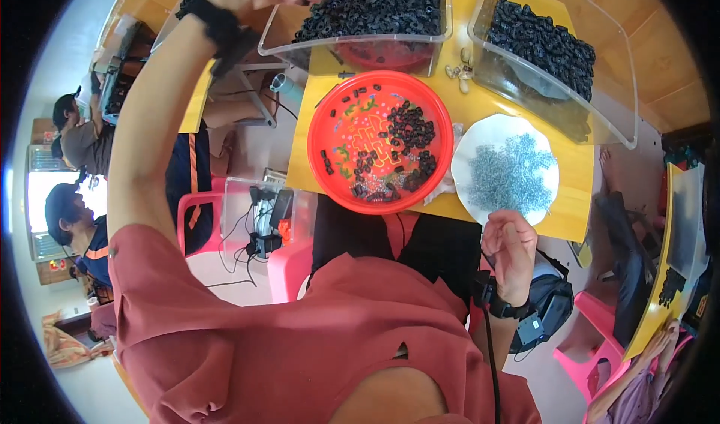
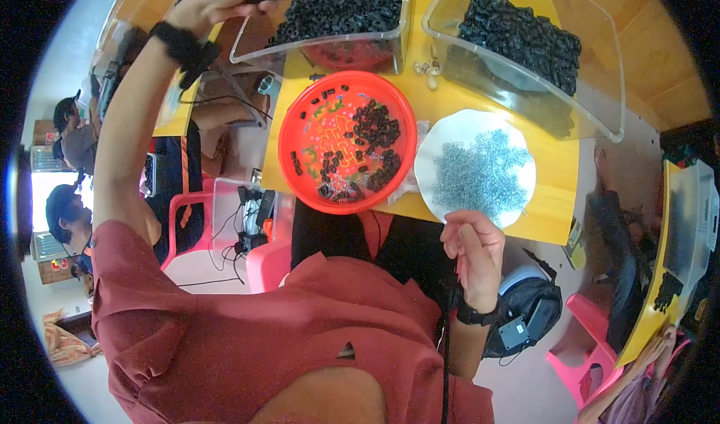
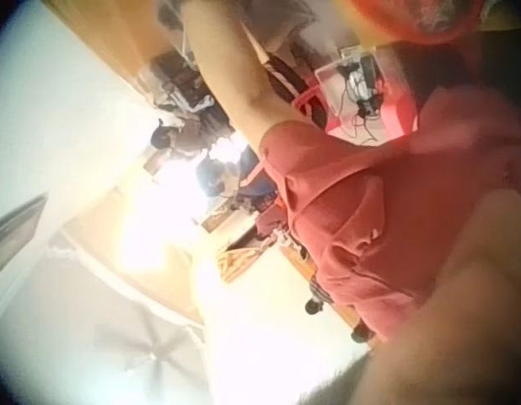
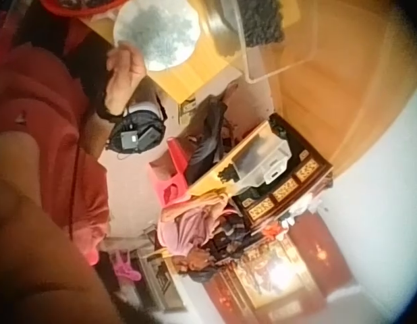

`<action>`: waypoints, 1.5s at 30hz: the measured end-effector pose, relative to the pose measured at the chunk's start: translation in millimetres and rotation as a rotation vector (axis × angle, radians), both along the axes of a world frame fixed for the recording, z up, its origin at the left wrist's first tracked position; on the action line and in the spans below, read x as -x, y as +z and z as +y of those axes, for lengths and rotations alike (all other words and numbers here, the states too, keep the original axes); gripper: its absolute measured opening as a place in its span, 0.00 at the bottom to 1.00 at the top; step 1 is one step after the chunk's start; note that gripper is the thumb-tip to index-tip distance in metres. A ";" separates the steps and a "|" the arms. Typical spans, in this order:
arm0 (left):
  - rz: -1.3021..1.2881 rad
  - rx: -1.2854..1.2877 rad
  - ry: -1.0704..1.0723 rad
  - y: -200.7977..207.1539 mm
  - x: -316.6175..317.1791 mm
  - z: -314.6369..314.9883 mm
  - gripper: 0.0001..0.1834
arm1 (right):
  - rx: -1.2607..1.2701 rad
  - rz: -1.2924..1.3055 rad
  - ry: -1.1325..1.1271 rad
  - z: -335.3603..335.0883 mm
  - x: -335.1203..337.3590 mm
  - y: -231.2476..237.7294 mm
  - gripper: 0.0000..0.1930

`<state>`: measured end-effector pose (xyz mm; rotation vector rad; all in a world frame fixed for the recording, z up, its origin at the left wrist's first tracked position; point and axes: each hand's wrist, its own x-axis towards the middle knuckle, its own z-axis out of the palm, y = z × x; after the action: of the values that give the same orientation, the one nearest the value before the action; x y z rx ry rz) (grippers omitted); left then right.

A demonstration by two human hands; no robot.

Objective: The person sorts small black plastic components by hand at a workstation, inspecting them one by one.

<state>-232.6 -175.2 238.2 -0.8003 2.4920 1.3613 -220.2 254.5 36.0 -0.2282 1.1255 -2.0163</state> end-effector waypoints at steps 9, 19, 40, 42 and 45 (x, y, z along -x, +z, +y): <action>-0.210 -0.209 -0.206 -73.0 -84.2 74.2 0.10 | 0.000 0.004 0.057 -6.1 0.1 -1.9 0.13; -0.176 -0.208 -0.056 -135.8 -92.6 64.1 0.22 | -0.028 0.028 0.043 -3.6 0.9 -5.2 0.13; 0.011 0.005 0.061 -39.1 -20.8 -20.7 0.08 | -0.057 0.040 0.071 -4.7 0.1 2.9 0.10; -0.068 0.119 0.150 -48.0 4.9 -32.4 0.13 | -0.040 0.014 0.068 -3.8 0.3 1.0 0.10; -0.121 0.160 0.184 -69.1 45.6 -45.6 0.30 | -0.043 -0.001 0.066 -1.7 1.0 1.6 0.11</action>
<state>-278.2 -220.7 169.1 -1.1351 2.5072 1.1362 -221.2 252.8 37.5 -0.2393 1.1442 -1.9321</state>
